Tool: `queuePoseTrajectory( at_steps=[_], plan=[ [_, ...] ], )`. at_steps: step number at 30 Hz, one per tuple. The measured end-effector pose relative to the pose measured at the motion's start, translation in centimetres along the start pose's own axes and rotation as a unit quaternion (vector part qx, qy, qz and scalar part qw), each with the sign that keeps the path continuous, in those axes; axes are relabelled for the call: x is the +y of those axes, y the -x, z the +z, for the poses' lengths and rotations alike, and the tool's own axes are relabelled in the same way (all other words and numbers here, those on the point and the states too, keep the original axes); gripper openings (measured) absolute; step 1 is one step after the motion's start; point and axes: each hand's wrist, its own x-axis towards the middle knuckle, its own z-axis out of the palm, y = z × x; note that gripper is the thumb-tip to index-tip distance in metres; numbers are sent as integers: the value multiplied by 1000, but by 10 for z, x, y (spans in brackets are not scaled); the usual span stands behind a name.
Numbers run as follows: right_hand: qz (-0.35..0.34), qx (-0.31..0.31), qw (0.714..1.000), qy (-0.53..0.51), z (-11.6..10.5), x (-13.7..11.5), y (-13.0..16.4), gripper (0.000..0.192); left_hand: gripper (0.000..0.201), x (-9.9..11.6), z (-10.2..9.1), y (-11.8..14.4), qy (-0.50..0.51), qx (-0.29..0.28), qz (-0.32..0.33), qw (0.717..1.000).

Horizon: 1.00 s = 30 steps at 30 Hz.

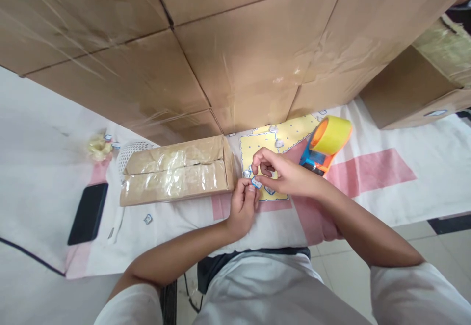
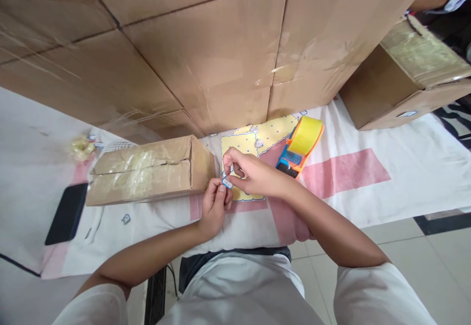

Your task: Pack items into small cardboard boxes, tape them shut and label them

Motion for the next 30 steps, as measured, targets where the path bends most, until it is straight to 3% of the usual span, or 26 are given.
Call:
queuePoseTrajectory(
  at_steps=[5, 8, 11, 16, 27, 30],
  plan=[
    [-91, -33, 976, 193, -7, -12, 8, 6, 42, 1, 0, -1, -11, 9, -5, 1000],
    [-106, -55, 941, 316, -7, -19, 11, 17, 42, 1, -1, -2, -22, 14, -9, 1000],
    [-122, -40, 920, 369, -4, -20, 11, 24, 44, 1, -1, -3, -30, 18, -7, 999],
    [-131, -33, 920, 368, -4, -19, 10, 25, 45, 3, 0, -4, -38, 17, -1, 999],
    [-79, 34, 957, 277, -7, -13, 8, 12, 42, -1, -5, -4, -94, 13, -10, 995],
    [-51, 94, 969, 221, -12, -9, 5, 10, 39, -1, -6, -6, -125, 6, -14, 992]
  ],
)
